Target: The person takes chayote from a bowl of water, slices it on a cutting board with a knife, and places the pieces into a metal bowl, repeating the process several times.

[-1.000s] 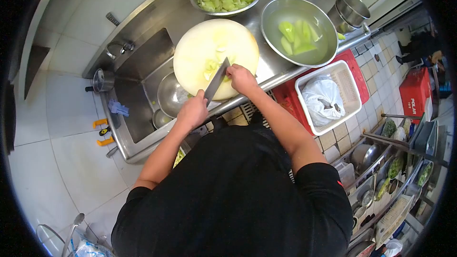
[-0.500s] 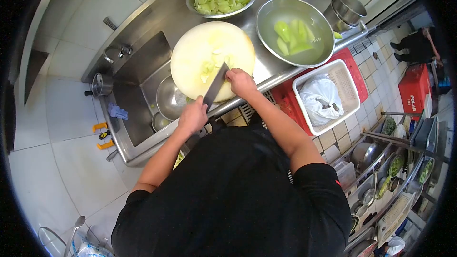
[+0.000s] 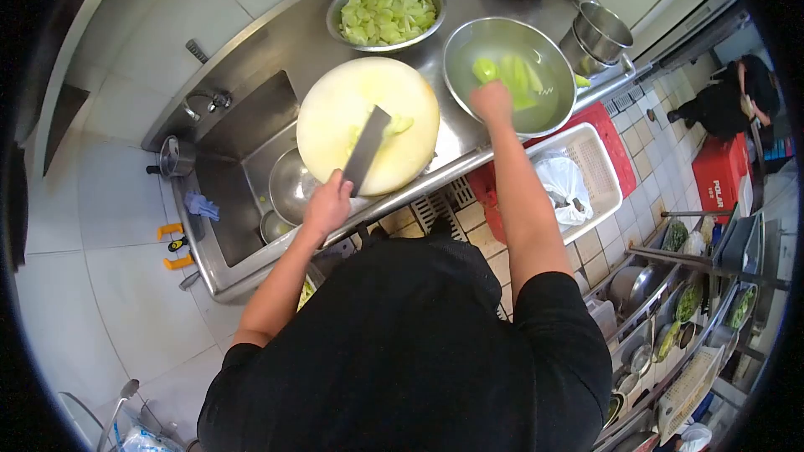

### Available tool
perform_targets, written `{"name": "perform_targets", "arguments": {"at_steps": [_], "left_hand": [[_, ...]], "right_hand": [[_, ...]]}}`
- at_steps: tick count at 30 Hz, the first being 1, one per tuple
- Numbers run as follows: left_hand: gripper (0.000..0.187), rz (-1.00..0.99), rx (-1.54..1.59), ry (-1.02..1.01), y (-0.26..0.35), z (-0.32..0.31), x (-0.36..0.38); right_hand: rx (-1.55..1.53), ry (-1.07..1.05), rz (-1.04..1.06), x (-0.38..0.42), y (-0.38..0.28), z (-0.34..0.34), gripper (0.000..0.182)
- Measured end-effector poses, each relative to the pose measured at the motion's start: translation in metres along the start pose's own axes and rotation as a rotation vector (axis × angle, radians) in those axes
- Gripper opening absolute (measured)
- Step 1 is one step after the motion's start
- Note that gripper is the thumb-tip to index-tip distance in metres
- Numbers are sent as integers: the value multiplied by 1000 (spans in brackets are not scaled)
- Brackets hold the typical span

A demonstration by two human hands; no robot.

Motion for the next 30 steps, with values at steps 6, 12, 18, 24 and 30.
{"name": "perform_targets", "arguments": {"at_steps": [6,12,18,24,30], "left_hand": [[31,-71,29,-119,20,-43,-35],[33,94,169,-31,-20,-3,-60],[32,75,4,73,-25,31,-57],[33,-58,133,-161,-7,-20,-47],[33,40,145,-107,-54,3,-47]], "right_hand": [[170,-250,92,-31,23,-34,43],[102,-396,89,-31,18,-44,51],[-75,-374,119,-38,36,-61,63],[160,-399,312,-52,20,-45,43],[-233,-171,325,-9,-21,24,41]]}}
Point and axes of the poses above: each hand's wrist, its own x-axis away from the middle knuckle, its own z-axis out of the back of the hand, y = z × x, the point moved 6 cm from there along -x, towards the middle knuckle, and after that the axes turned 4 degrees about -y, right-handed, at the moved point
